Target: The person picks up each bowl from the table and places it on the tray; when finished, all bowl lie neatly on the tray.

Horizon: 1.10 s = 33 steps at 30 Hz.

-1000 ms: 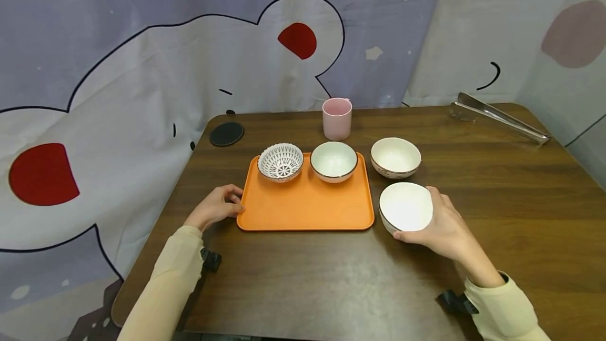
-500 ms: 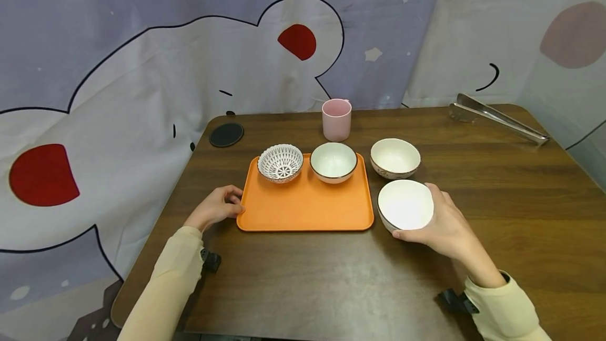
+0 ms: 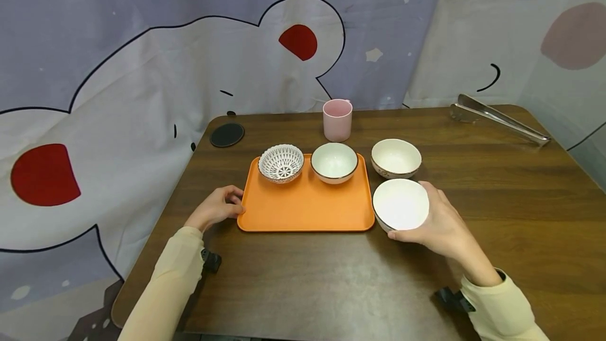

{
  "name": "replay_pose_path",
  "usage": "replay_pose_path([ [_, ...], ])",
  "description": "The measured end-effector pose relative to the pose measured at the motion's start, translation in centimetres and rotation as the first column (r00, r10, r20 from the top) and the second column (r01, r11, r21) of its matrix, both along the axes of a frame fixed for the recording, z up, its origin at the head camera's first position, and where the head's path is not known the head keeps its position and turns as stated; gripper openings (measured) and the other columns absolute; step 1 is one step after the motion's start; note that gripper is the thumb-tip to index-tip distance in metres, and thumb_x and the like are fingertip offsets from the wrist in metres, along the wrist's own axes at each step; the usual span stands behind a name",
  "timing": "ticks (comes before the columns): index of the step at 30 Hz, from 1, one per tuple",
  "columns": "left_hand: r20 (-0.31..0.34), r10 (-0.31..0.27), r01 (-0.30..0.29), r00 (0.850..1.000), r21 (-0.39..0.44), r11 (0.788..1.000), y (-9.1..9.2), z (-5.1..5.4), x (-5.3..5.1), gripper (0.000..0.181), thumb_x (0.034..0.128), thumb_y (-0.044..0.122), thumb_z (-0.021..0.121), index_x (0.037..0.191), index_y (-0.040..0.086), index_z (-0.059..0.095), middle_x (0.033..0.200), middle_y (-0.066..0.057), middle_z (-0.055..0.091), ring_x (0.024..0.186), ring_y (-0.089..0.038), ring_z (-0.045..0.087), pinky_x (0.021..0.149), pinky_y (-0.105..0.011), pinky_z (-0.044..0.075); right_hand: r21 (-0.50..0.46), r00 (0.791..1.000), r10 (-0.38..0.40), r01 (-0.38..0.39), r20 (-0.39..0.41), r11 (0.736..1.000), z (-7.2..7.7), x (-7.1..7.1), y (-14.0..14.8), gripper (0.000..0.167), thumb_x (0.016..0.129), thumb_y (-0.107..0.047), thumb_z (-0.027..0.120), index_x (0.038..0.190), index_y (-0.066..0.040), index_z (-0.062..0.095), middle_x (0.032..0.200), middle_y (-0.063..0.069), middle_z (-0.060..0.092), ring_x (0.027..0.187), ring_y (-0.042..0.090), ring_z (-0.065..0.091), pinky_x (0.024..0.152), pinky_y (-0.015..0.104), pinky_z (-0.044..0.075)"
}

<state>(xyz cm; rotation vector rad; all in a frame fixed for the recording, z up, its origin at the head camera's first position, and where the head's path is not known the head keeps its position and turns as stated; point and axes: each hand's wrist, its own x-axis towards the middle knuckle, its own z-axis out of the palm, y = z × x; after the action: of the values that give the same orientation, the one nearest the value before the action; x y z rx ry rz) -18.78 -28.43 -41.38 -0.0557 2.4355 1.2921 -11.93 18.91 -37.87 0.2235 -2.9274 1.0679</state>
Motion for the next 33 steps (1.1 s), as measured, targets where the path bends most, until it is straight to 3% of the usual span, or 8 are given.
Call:
replay_pose_path([
  [4, -0.001, -0.006, 0.006, 1.000, 0.005, 1.000, 0.0, 0.0, 0.1, 0.044, 0.0868, 0.004, 0.064, 0.127, -0.006, 0.048, 0.097, -0.011, 0.051, 0.083, -0.019, 0.059, 0.079, -0.030, 0.057, -0.011, 1.000, -0.001, 0.001, -0.008, 1.000, 0.0, 0.0, -0.2, 0.117, 0.054, -0.050, 0.092, 0.142, -0.003, 0.032, 0.127, 0.025, 0.044, 0.112, 0.042, 0.050, 0.086, 0.060, 0.046],
  [5, 0.003, -0.009, 0.009, 1.000, 0.006, 1.000, 0.2, 0.5, 0.3, 0.045, 0.0871, 0.004, 0.064, 0.127, -0.007, 0.048, 0.097, -0.011, 0.051, 0.084, -0.020, 0.059, 0.079, -0.031, 0.057, -0.014, 1.000, -0.003, 0.003, -0.009, 1.000, -0.1, 0.0, -0.2, 0.116, 0.054, -0.049, 0.092, 0.142, -0.003, 0.032, 0.127, 0.025, 0.044, 0.112, 0.042, 0.050, 0.087, 0.060, 0.046],
  [11, 0.008, 0.007, -0.007, 1.000, -0.008, 1.000, 0.2, 0.4, 0.2, 0.044, 0.0869, 0.004, 0.064, 0.127, -0.005, 0.049, 0.097, -0.011, 0.051, 0.084, -0.020, 0.059, 0.080, -0.030, 0.057, -0.021, 1.000, -0.013, 0.013, 0.004, 1.000, -0.1, -0.2, -0.7, 0.119, 0.055, -0.049, 0.092, 0.144, -0.001, 0.029, 0.128, 0.028, 0.043, 0.112, 0.045, 0.050, 0.087, 0.060, 0.046],
  [12, 0.005, 0.006, -0.006, 1.000, -0.011, 1.000, 0.0, -0.1, 0.0, 0.044, 0.0870, 0.004, 0.065, 0.127, -0.005, 0.049, 0.097, -0.011, 0.051, 0.084, -0.019, 0.059, 0.079, -0.030, 0.057, -0.019, 1.000, -0.014, 0.015, 0.008, 1.000, 0.0, -0.2, -0.8, 0.120, 0.055, -0.049, 0.092, 0.144, 0.000, 0.029, 0.129, 0.028, 0.043, 0.112, 0.045, 0.050, 0.087, 0.060, 0.046],
  [25, 0.002, -0.003, 0.003, 1.000, -0.011, 1.000, 0.0, 0.2, 0.1, 0.044, 0.0873, 0.004, 0.064, 0.127, -0.006, 0.048, 0.096, -0.011, 0.051, 0.083, -0.019, 0.059, 0.079, -0.030, 0.057, -0.023, 1.000, -0.013, 0.013, 0.008, 1.000, 0.0, -0.8, -1.5, 0.116, 0.056, -0.050, 0.091, 0.142, -0.001, 0.031, 0.126, 0.026, 0.044, 0.112, 0.042, 0.050, 0.087, 0.058, 0.046],
  [33, 0.005, 0.002, -0.002, 1.000, 0.006, 1.000, 0.1, 0.3, 0.1, 0.045, 0.0878, 0.005, 0.065, 0.128, -0.006, 0.048, 0.097, -0.011, 0.051, 0.083, -0.019, 0.059, 0.079, -0.031, 0.057, -0.042, 0.998, -0.031, 0.033, 0.048, 0.999, 0.1, -1.0, -2.1, 0.115, 0.058, -0.051, 0.090, 0.142, -0.001, 0.030, 0.129, 0.026, 0.043, 0.112, 0.043, 0.051, 0.088, 0.057, 0.046],
])
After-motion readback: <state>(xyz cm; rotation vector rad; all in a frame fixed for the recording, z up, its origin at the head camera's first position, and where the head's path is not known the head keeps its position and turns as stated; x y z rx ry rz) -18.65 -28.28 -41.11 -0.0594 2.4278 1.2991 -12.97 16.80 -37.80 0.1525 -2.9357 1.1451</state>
